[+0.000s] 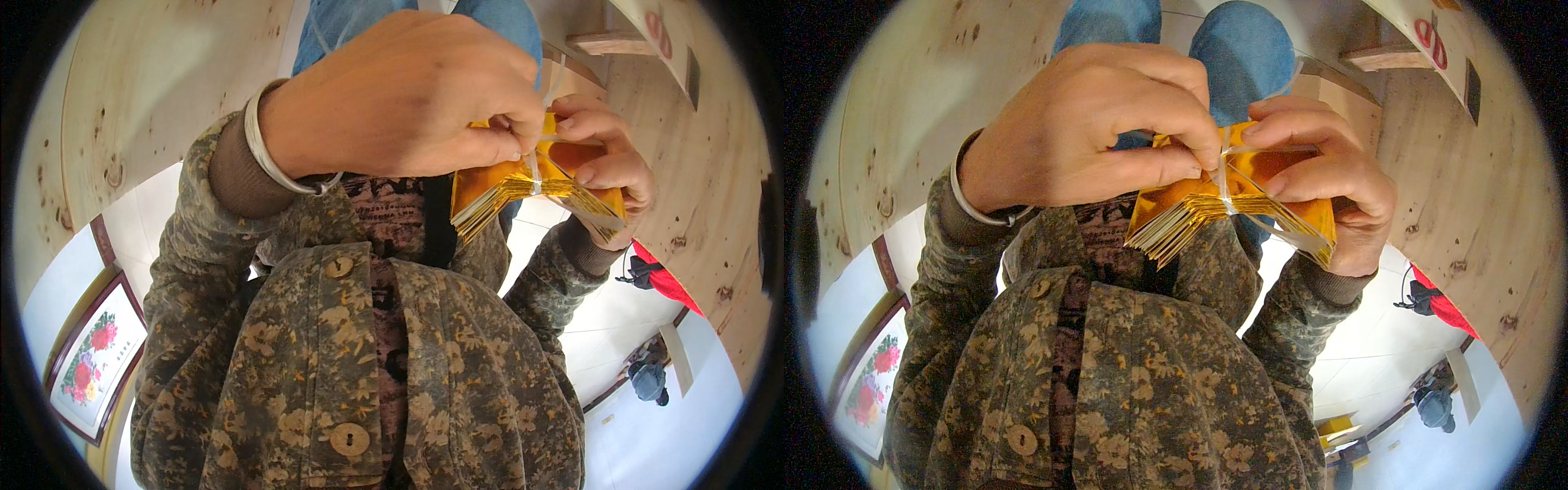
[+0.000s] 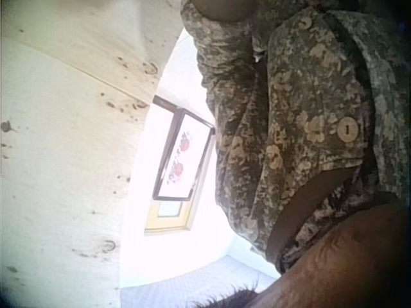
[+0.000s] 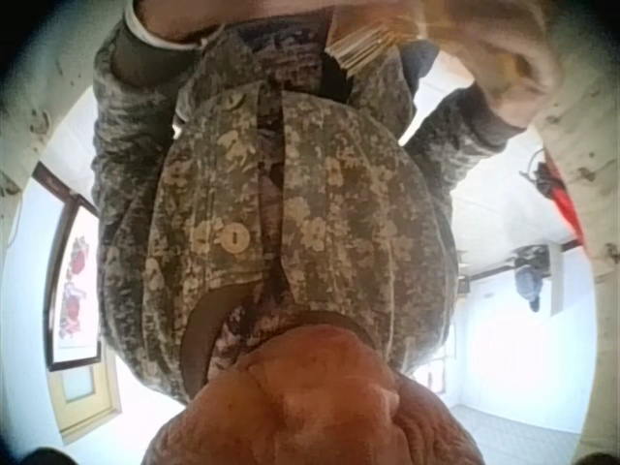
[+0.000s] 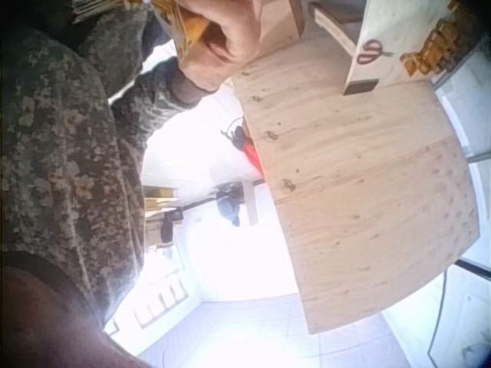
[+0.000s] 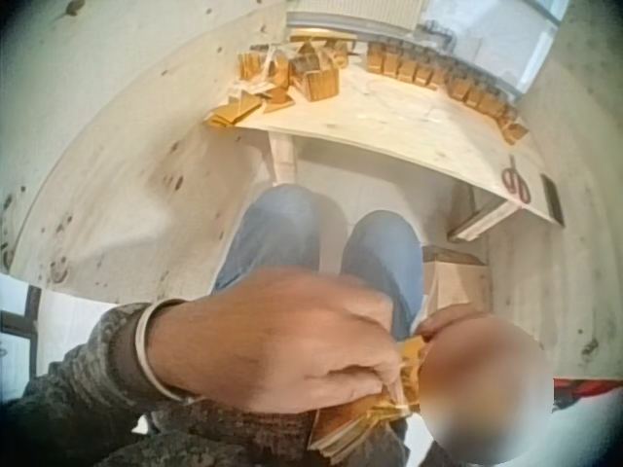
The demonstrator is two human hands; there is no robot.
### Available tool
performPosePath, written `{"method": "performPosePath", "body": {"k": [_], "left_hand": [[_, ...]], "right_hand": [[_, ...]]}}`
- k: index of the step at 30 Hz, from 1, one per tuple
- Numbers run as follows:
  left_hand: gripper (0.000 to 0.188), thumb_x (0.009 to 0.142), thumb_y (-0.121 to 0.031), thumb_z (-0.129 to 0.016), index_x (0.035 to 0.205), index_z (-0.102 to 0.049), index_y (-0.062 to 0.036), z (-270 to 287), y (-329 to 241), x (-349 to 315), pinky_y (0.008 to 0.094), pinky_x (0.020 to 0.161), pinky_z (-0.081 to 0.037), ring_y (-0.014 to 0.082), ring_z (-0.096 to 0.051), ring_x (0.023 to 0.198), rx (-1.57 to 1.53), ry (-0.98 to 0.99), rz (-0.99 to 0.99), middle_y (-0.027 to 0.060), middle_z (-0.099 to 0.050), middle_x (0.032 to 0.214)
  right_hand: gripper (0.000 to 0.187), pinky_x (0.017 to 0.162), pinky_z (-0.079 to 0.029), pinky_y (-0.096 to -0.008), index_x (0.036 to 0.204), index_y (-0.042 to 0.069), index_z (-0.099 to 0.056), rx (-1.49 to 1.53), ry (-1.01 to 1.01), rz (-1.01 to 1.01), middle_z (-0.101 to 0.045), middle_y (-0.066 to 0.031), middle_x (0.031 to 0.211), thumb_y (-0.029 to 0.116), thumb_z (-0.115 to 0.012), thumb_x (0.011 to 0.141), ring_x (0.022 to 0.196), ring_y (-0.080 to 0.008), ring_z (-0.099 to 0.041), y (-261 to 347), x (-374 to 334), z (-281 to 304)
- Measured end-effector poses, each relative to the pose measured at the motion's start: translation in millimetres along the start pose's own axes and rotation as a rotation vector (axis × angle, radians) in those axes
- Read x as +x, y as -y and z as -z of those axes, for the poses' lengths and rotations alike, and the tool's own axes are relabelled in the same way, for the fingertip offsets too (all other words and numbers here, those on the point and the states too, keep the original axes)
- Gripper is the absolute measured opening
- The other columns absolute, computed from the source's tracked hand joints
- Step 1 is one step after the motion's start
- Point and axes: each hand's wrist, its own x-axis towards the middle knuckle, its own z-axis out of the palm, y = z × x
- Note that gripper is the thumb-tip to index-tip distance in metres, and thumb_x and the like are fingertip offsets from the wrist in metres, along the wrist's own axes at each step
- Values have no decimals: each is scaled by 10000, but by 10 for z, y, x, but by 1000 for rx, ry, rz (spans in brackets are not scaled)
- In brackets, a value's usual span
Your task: The person ties a stack of gold-colored paper sheets with a white plastic tie, adjusts the knot, and trims the excess tie with scissors. The finished packet is placed on a nearby table.
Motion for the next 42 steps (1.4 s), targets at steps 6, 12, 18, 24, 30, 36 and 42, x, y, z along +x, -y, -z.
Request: {"method": "performPosePath", "body": {"k": [6,12,18,24,30,36,42], "left_hand": [[104,769,-89,-700,741,-599,-81,-40,59,44,368,607,-455,249,-585,716,205,59,-108,38,-543,736],[153,763,-83,-683,753,-530,-92,-138,126,-3,379,596,-441,256,-570,714,88,38,-114,39,-513,725],[135,791,-69,-657,836,-531,-89,-75,80,-39,381,601,-435,269,-566,713,18,94,-9,50,-519,738],[92,853,-42,-618,893,-542,-77,-28,72,-45,327,628,-436,190,-550,705,-46,164,108,36,-546,814],[77,959,-90,-549,1000,-500,-48,-24,161,-41,235,751,-400,74,-468,829,-592,183,193,-16,-492,898],[126,951,-139,-562,1003,-481,-58,-18,216,-57,225,795,-371,77,-454,865,-834,262,288,-11,-477,908],[144,925,-166,-576,935,-460,-80,76,225,-24,224,786,-376,84,-463,849,-848,224,355,-22,-480,876]], "right_hand": [[134,797,-553,-434,848,48,-705,-39,75,-27,-683,-211,1034,76,-793,751,1073,-378,-628,48,48,-25],[141,816,-543,-425,838,36,-697,19,-3,-92,-690,-181,987,85,-789,742,1032,-355,-643,58,20,-90],[191,877,-516,-444,884,5,-679,80,-60,-231,-687,-174,984,68,-782,737,1005,-339,-642,110,20,-90],[358,893,-525,-419,1036,-35,-630,-29,72,-199,-672,-184,1043,63,-807,740,1009,-307,-648,80,26,-4],[518,923,-547,-378,1181,-59,-555,184,49,-305,-646,-205,1126,89,-827,766,1035,-262,-666,69,1,7],[529,931,-554,-393,1195,-69,-562,229,147,-294,-658,-213,1134,67,-839,765,1081,-281,-662,22,15,12],[635,926,-532,-336,1292,-53,-557,191,-54,-510,-685,-132,1151,143,-856,767,1038,-211,-668,53,-35,-24]]}}
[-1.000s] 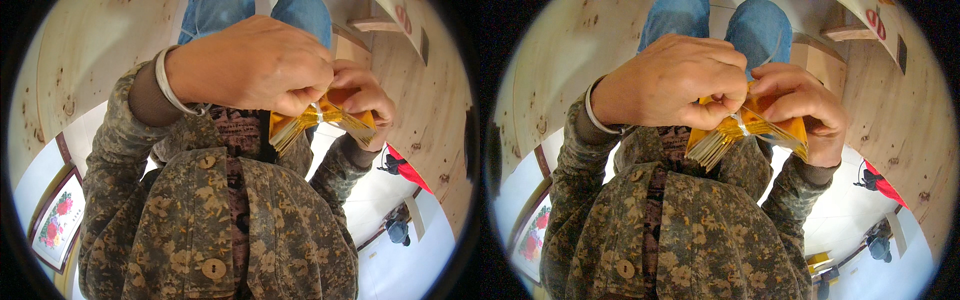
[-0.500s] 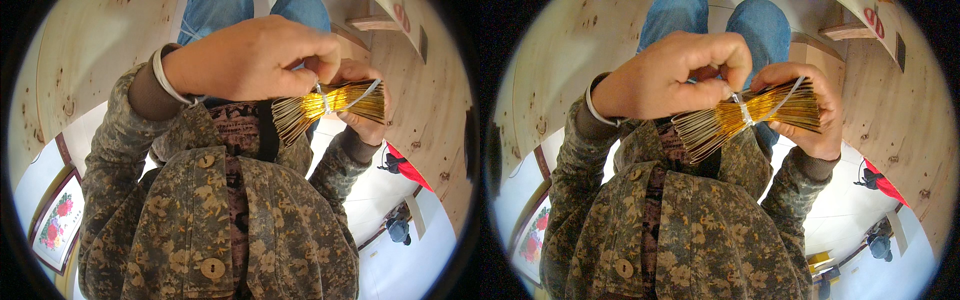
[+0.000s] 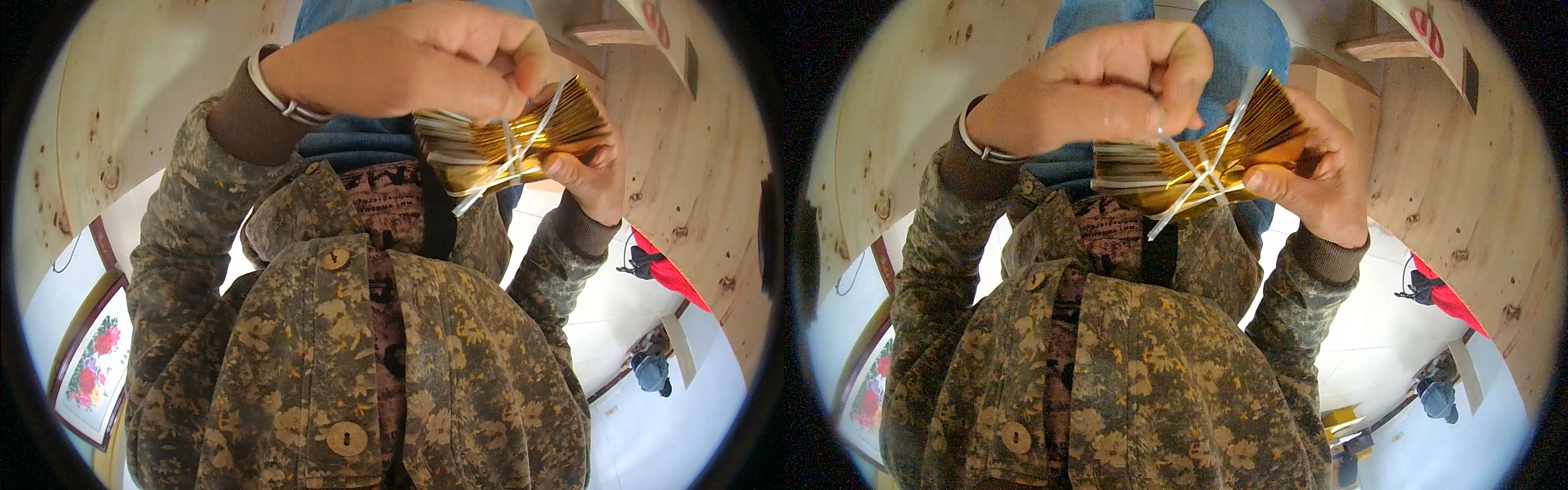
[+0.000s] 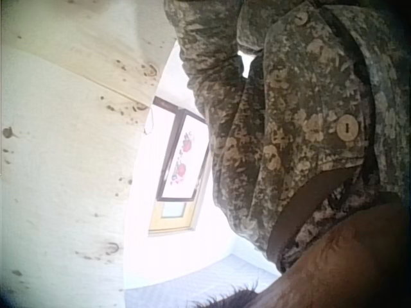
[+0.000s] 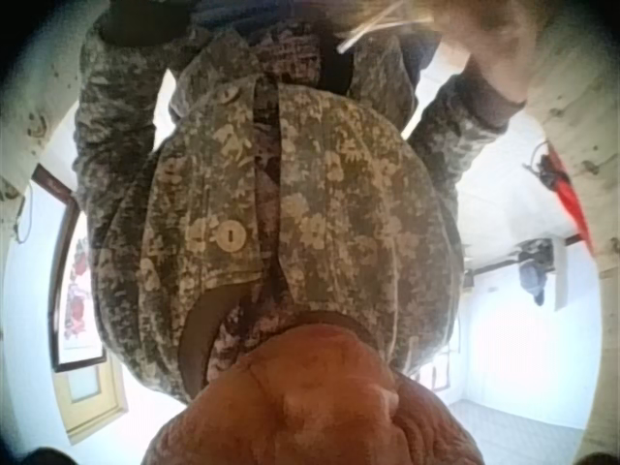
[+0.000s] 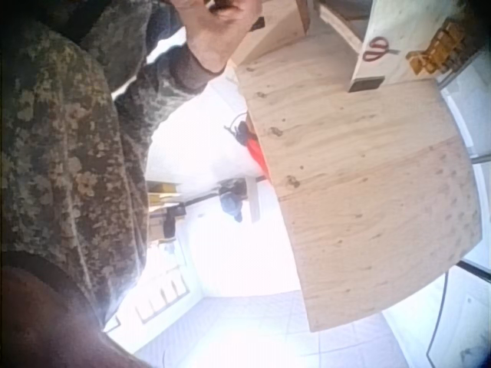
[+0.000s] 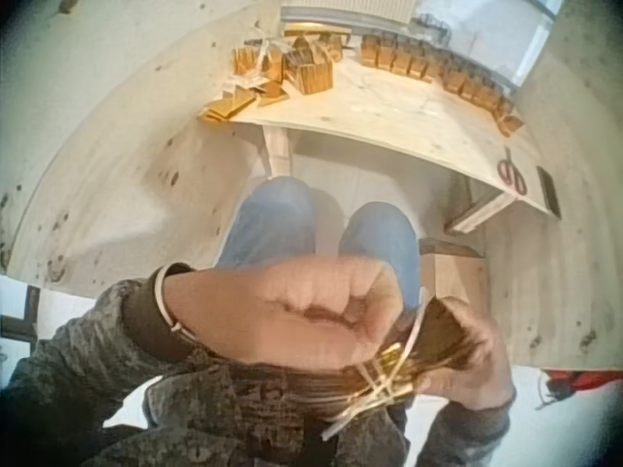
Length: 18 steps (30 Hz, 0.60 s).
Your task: The person ties a stack of gold-colored paper sheets with a white plastic tie, adjusts the knot, and trims the excess tie with scissors. The finished packet is placed on a nearby table.
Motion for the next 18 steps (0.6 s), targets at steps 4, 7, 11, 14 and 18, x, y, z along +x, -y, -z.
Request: {"method": "performPosePath", "body": {"k": [4,7,11,14,18], "left_hand": [[104,938,-108,-601,1012,-551,-53,103,-118,2,224,653,-393,57,-487,744,-305,38,64,-29,-528,848],[146,918,-94,-603,1046,-541,-61,111,-230,-33,221,621,-379,46,-479,721,-114,-65,105,-36,-517,838],[209,863,-108,-671,1053,-591,-71,157,-432,-120,246,572,-388,82,-508,632,604,-63,13,-17,-568,766],[131,837,-110,-723,955,-691,-64,216,-478,-205,285,525,-413,145,-557,569,963,-173,-45,28,-615,692],[82,846,-122,-741,821,-735,-45,287,-430,-259,303,509,-426,156,-578,568,994,-235,-216,48,-640,668]], "right_hand": [[614,892,-516,-296,1313,-47,-549,-70,-12,-169,-686,-117,1151,145,-832,802,988,-169,-660,63,-5,16],[477,869,-513,-281,1258,-46,-593,-65,-4,-258,-701,-106,1090,143,-774,859,963,-156,-659,61,32,54],[330,858,-513,-285,1176,-36,-635,-48,-182,-290,-711,-99,1028,139,-697,902,906,-163,-673,-28,67,68],[294,835,-510,-280,1123,-35,-646,-71,-286,-277,-710,-82,988,164,-672,908,857,-157,-670,-74,71,72],[301,699,-506,-235,1109,-24,-649,-115,-319,-336,-708,-68,956,196,-677,906,790,-126,-659,-88,83,99]]}}
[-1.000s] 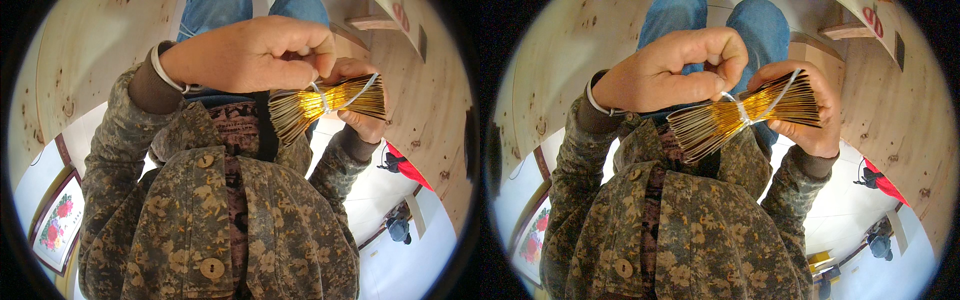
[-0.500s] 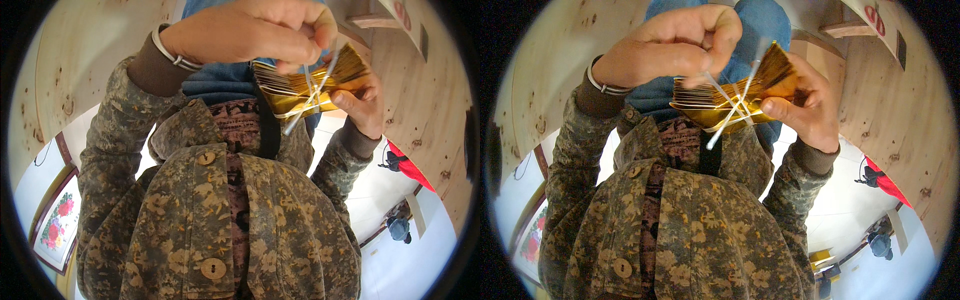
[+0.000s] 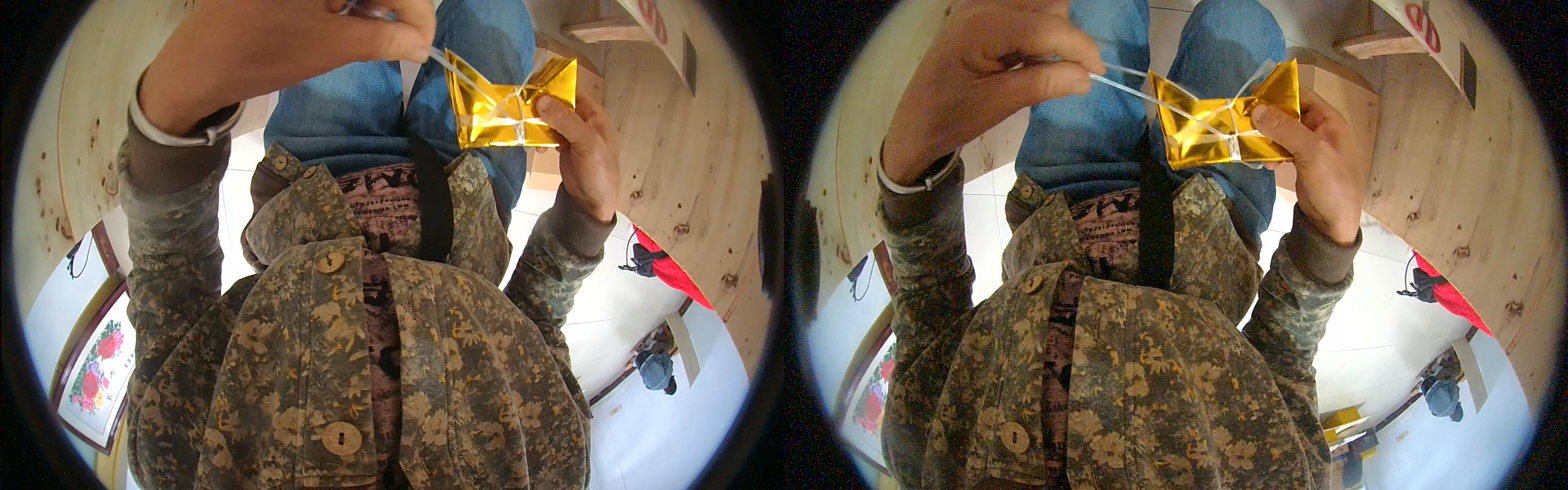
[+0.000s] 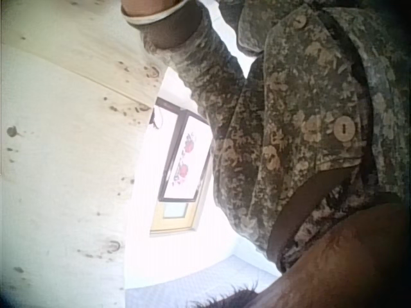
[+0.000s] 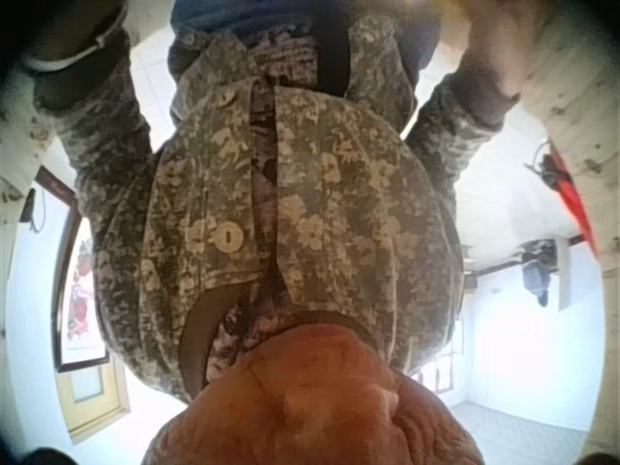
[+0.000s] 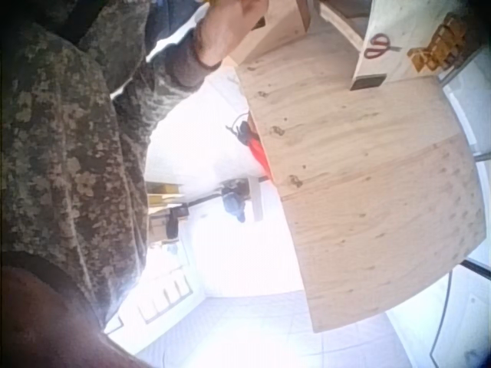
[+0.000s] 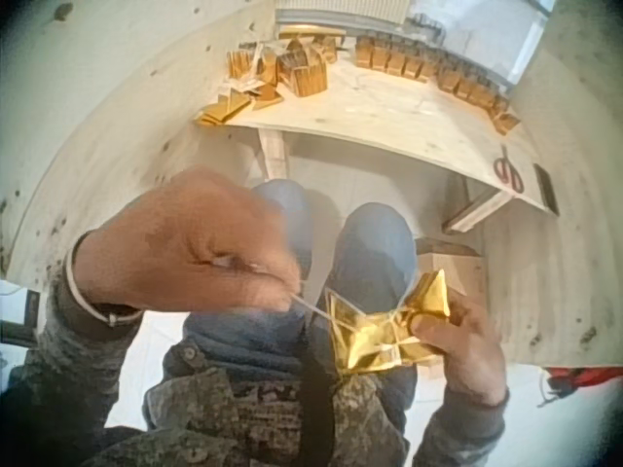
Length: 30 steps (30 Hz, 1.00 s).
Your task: The person ties a stack of gold-colored paper sheets with a white plastic tie, adjusts the knot, and trims the excess tie with scissors. The finished packet is placed on a nearby table.
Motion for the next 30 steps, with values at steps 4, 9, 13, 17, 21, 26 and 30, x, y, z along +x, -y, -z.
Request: {"method": "performPosePath", "body": {"k": [4,9,13,17,21,26,30], "left_hand": [[113,854,-144,-748,816,-739,-38,35,-38,-74,297,494,-419,152,-574,554,-42,-52,149,48,-624,642],[102,834,-124,-749,829,-720,-27,30,60,-206,312,520,-430,170,-586,607,201,-59,206,54,-606,662],[160,925,-166,-677,932,-637,-11,-96,252,-297,237,691,-450,78,-556,768,154,-79,329,1,-588,807],[158,903,-174,-722,927,-686,-22,-228,245,-265,243,632,-447,86,-575,717,148,-202,461,8,-644,808],[145,813,-104,-732,930,-681,-36,-439,252,-46,328,667,-457,201,-603,802,596,-659,221,78,-637,864],[332,763,-81,-705,1088,-643,-45,-553,220,28,409,836,-462,325,-584,978,405,-413,-154,154,-609,1052],[266,812,-123,-648,1067,-640,-47,-800,117,196,405,883,-442,326,-572,1011,231,-359,-347,140,-607,1084]], "right_hand": [[306,579,-478,-200,1115,-7,-646,9,-64,-66,-704,-64,935,221,-675,912,734,-97,-644,-19,36,2],[307,576,-509,-212,1118,-4,-643,149,-196,2,-707,-75,938,236,-668,929,782,-115,-672,-34,47,-43],[307,576,-528,-226,1111,-8,-642,256,-222,77,-707,-84,947,244,-666,937,825,-133,-691,-46,71,-91],[301,543,-494,-226,1089,-7,-644,270,-294,102,-704,-80,945,252,-670,937,800,-125,-670,-59,101,-116],[271,542,-450,-236,1091,9,-635,279,-298,70,-694,-77,961,243,-659,957,776,-122,-634,-49,110,-128],[260,550,-428,-228,1106,26,-632,232,-278,46,-688,-56,966,244,-650,966,773,-111,-621,-1,101,-194],[251,529,-404,-215,1063,42,-646,182,-277,56,-696,-28,916,258,-668,937,737,-82,-609,30,84,-307]]}}
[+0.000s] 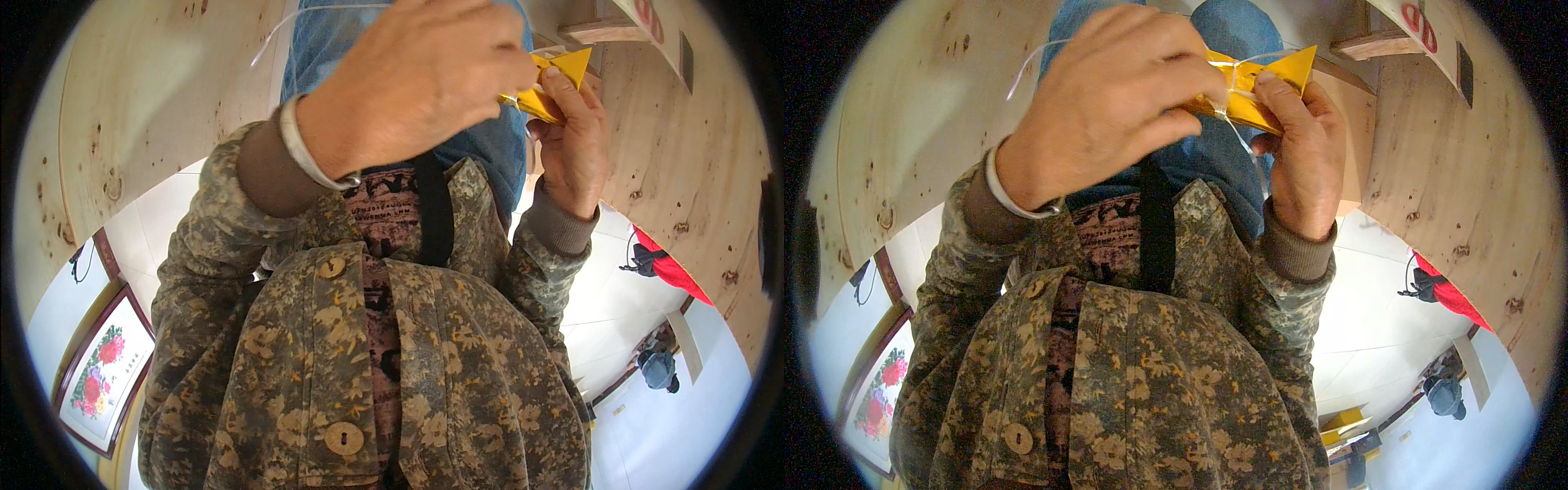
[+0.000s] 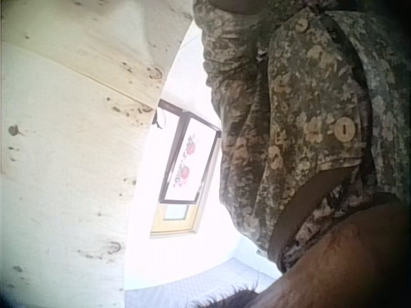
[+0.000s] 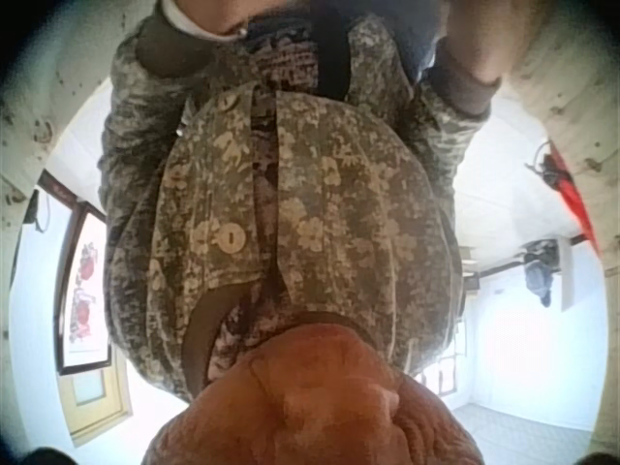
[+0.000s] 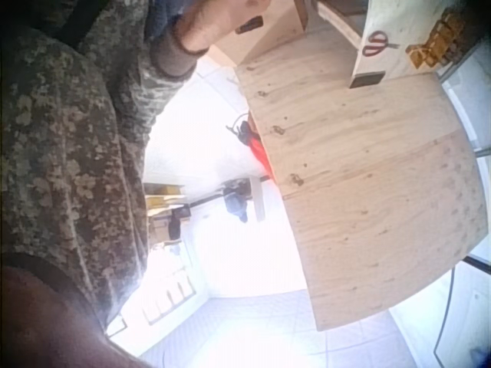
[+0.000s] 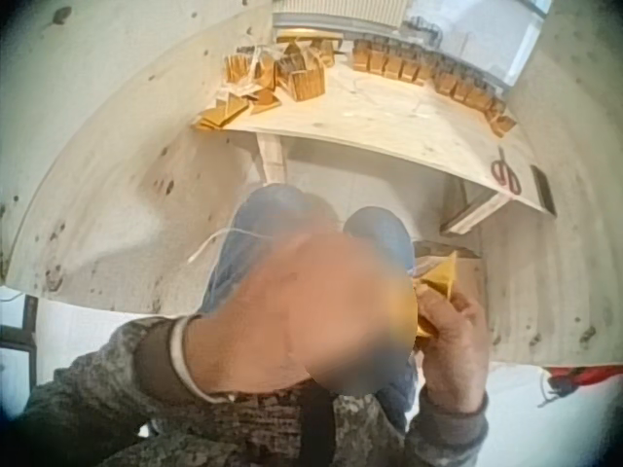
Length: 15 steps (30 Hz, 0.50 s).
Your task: The person ties a stack of gold-colored paper sheets with a white plastic tie, adjusts the knot, and trims the excess tie with scissors. The finished packet is placed on a nearby table.
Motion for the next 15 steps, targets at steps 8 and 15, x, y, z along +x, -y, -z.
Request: {"method": "performPosePath", "body": {"k": [8,15], "left_hand": [[111,848,-122,-580,924,-621,-53,-124,-329,134,382,791,-413,273,-553,983,204,266,269,81,-604,1027],[111,780,-122,-703,786,-593,-115,-162,-301,176,383,835,-418,246,-554,899,200,236,227,28,-574,849]], "right_hand": [[250,520,-400,-211,1042,32,-647,15,17,1,-699,-27,888,248,-680,920,712,-71,-600,49,-54,93],[283,586,-446,-234,1094,28,-645,-41,46,-11,-694,-48,944,260,-678,935,779,-111,-627,43,-59,133]]}}
